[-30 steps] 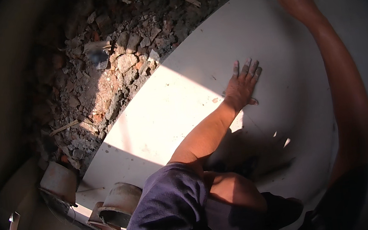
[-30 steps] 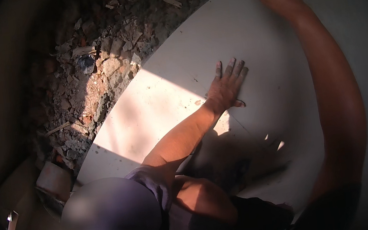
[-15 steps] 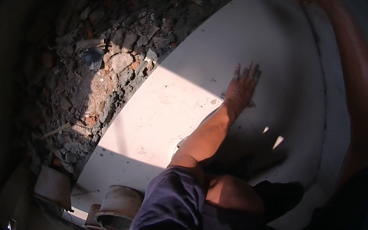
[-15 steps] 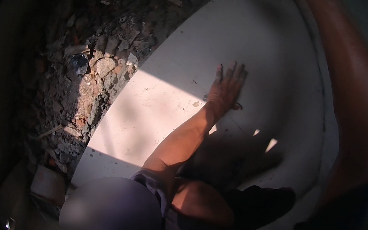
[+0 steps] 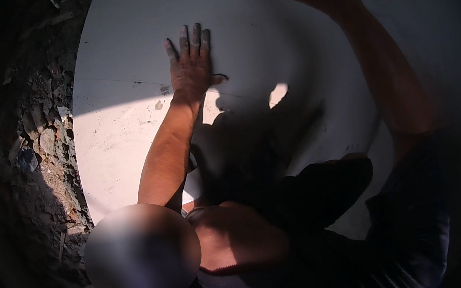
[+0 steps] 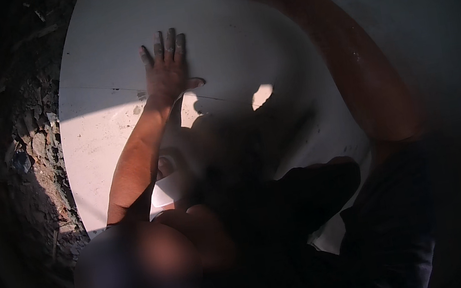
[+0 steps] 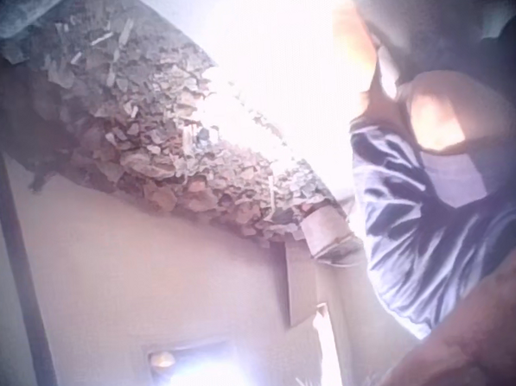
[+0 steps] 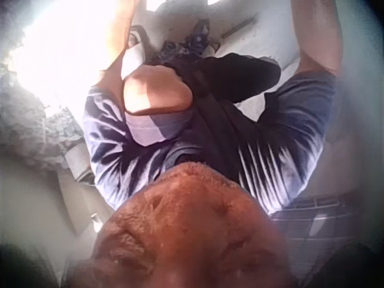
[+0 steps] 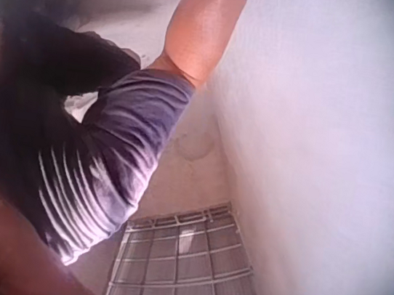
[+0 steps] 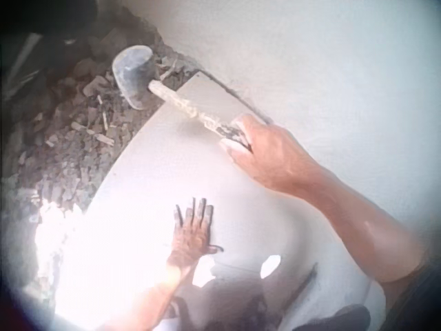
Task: The person kneels on the floor and uses a rubber mallet to tap white tiles into place. They then stand, move buckets, and clear rubble from the floor by hand.
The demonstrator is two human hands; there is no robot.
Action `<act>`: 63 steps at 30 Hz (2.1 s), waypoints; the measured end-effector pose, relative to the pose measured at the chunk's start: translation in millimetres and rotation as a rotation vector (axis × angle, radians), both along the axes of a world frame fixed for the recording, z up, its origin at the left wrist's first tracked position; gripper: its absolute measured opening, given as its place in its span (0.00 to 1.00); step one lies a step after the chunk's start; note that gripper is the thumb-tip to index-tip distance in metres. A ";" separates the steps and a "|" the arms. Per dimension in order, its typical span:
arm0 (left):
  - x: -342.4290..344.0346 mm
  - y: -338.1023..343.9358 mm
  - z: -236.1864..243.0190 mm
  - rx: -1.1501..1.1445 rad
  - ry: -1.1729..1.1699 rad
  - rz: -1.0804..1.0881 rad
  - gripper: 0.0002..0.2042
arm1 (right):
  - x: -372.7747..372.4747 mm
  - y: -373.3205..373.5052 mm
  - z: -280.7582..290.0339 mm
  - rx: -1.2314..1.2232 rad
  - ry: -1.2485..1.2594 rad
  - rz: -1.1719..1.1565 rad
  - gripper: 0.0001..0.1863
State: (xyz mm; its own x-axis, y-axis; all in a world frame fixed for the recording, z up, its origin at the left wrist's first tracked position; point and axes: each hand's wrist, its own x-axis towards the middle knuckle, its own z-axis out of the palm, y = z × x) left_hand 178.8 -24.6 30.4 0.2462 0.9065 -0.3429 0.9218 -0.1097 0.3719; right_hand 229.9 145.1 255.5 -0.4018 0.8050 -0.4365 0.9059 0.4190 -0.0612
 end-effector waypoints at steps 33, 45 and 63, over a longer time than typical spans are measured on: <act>180.0 -145.9 -8.7 0.238 0.105 -0.302 0.45 | 431.8 -305.4 -199.7 -0.174 0.560 -0.698 0.22; 321.1 -198.5 -0.5 0.148 -0.340 -0.626 0.45 | 462.1 -315.7 -220.6 0.043 0.738 -0.881 0.27; 250.3 -177.6 -10.0 0.172 0.077 -0.061 0.40 | 408.3 -273.9 -184.8 0.284 0.337 -0.296 0.21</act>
